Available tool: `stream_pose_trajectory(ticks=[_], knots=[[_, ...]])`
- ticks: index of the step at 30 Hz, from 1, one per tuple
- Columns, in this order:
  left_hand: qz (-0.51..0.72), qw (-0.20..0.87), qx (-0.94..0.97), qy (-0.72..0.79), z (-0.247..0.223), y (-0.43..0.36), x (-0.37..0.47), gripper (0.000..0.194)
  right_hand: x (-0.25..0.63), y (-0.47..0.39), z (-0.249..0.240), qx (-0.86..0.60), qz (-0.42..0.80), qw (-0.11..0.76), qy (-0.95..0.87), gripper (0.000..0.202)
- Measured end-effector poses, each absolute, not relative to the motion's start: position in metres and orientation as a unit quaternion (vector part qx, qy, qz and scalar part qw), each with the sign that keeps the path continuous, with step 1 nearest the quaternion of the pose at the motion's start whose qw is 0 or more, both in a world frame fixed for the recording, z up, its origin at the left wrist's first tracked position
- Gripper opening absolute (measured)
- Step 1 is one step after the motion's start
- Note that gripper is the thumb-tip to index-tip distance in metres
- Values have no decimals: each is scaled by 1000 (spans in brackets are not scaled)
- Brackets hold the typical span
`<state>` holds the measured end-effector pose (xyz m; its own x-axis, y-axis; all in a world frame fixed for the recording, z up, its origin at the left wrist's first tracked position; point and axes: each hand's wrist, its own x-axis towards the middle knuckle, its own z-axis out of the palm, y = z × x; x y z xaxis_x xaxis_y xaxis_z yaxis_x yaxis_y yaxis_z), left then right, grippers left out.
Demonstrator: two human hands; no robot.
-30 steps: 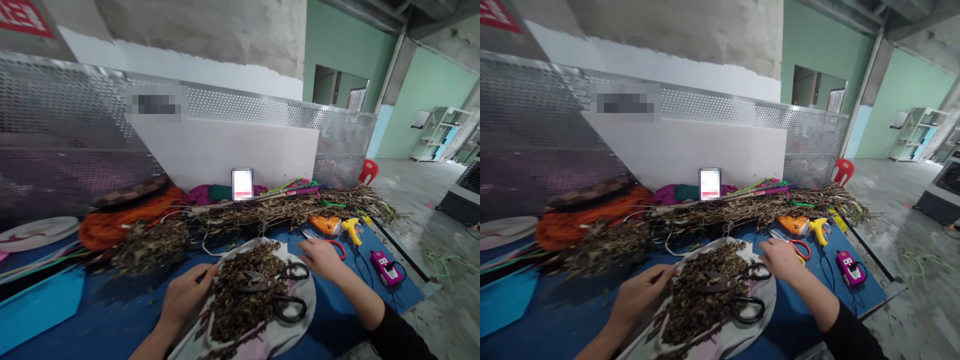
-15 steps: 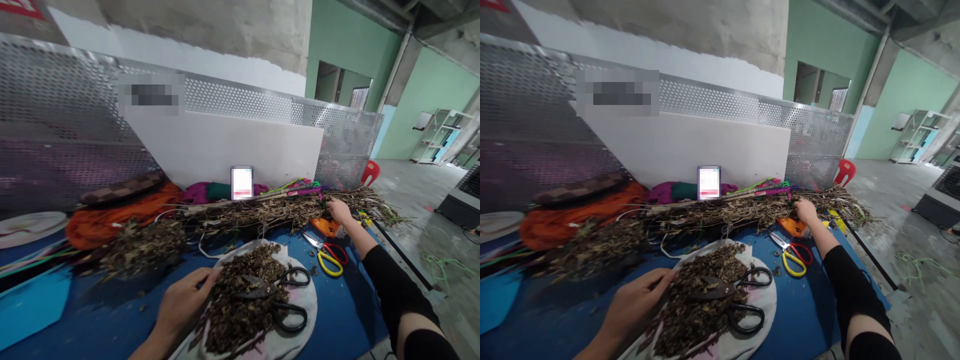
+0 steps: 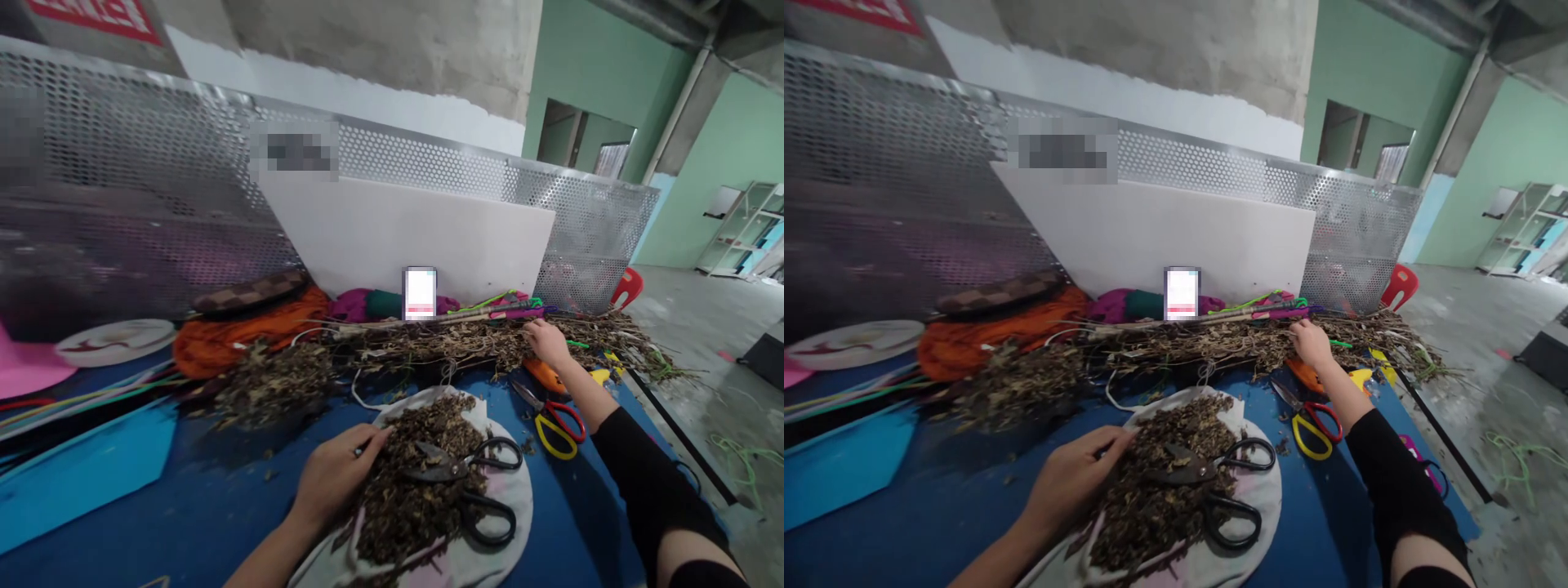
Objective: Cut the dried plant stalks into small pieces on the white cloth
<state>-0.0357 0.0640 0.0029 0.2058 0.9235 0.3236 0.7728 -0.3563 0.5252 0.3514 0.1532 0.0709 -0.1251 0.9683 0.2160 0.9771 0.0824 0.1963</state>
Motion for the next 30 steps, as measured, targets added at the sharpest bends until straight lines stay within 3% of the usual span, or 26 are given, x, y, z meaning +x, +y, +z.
stream_pose_trajectory(ticks=[22, 30], knots=[[301, 97, 765, 562, 3, 62, -35, 43, 291, 126, 65, -664, -150, 79, -728, 30], [370, 79, 751, 541, 12, 51, -30, 38, 322, 99, 67, -699, -118, 91, -699, 28]])
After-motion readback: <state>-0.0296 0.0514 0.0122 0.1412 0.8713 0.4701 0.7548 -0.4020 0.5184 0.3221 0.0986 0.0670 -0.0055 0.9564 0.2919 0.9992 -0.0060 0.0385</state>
